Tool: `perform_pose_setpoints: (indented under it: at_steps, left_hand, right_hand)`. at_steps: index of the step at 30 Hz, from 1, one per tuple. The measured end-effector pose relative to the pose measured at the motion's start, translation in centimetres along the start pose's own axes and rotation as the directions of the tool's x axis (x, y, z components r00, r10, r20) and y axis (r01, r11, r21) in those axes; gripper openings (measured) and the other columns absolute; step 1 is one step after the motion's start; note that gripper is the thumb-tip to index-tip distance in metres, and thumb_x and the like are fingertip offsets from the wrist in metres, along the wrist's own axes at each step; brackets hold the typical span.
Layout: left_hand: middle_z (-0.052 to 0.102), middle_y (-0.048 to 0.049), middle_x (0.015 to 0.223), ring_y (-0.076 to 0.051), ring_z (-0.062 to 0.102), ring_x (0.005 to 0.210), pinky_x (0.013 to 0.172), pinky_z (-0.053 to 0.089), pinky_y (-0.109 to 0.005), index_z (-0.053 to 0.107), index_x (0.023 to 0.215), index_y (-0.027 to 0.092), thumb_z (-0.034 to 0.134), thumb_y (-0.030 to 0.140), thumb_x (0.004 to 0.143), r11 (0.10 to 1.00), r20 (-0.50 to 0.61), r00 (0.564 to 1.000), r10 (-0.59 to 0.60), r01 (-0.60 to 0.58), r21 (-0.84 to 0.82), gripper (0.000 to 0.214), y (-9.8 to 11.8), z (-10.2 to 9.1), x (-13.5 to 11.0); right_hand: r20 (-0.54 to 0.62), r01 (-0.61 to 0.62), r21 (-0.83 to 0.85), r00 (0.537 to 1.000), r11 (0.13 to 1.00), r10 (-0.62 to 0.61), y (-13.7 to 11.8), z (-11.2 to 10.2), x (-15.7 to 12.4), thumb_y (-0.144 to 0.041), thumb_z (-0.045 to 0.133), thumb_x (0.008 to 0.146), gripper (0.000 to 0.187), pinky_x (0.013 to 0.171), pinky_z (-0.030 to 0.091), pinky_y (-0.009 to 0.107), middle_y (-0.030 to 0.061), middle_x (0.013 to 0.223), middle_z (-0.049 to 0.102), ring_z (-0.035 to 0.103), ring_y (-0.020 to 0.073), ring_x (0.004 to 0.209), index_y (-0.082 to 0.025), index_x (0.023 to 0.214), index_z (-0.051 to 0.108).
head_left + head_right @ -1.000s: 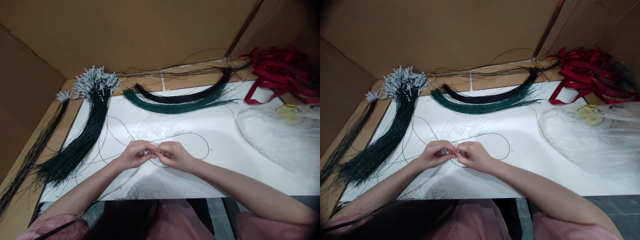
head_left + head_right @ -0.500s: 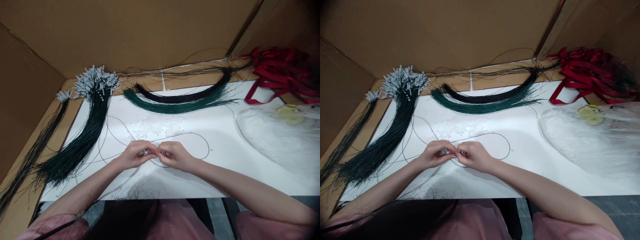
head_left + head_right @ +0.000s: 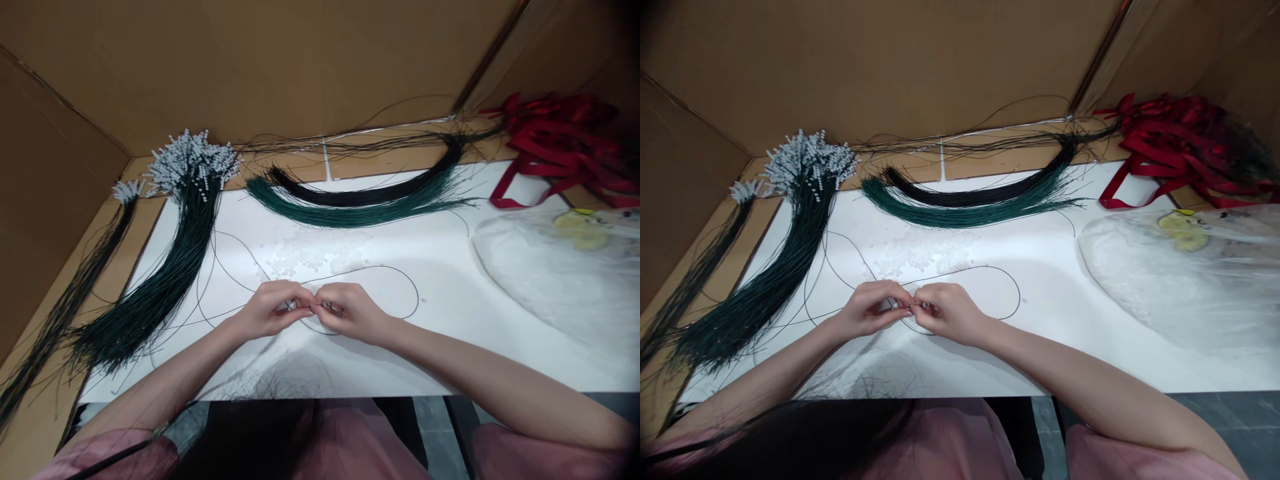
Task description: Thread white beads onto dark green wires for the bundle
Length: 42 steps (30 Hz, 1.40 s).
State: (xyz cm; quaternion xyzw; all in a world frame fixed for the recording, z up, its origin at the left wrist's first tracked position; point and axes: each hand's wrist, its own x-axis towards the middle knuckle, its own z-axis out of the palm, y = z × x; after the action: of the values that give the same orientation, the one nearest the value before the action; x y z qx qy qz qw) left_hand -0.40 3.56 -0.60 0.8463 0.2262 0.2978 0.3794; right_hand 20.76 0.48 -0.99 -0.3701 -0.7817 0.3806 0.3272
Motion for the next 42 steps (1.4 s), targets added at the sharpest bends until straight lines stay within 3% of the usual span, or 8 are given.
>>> perform_pose_setpoints:
  at_steps: [42]
  left_hand:
    - [0.072, -0.0038, 0.081, -0.012, 0.066, 0.072, 0.069, 0.052, -0.022, 0.067, 0.097, 0.015, 0.069, 0.015, 0.084, 1.0, 0.006, 1.0, 0.014, -0.014, 0.021, 0.013, 0.18, -0.08, 0.12]
  right_hand:
    - [-0.001, 0.009, -0.011, 1.0, 1.0, -0.009, -0.02, 0.05, 0.04, -0.014, 0.053, 0.084, 0.023, 0.053, 0.027, 0.019, -0.0054, 0.057, 0.042, 0.04, 0.0067, 0.053, -0.018, 0.063, 0.043]
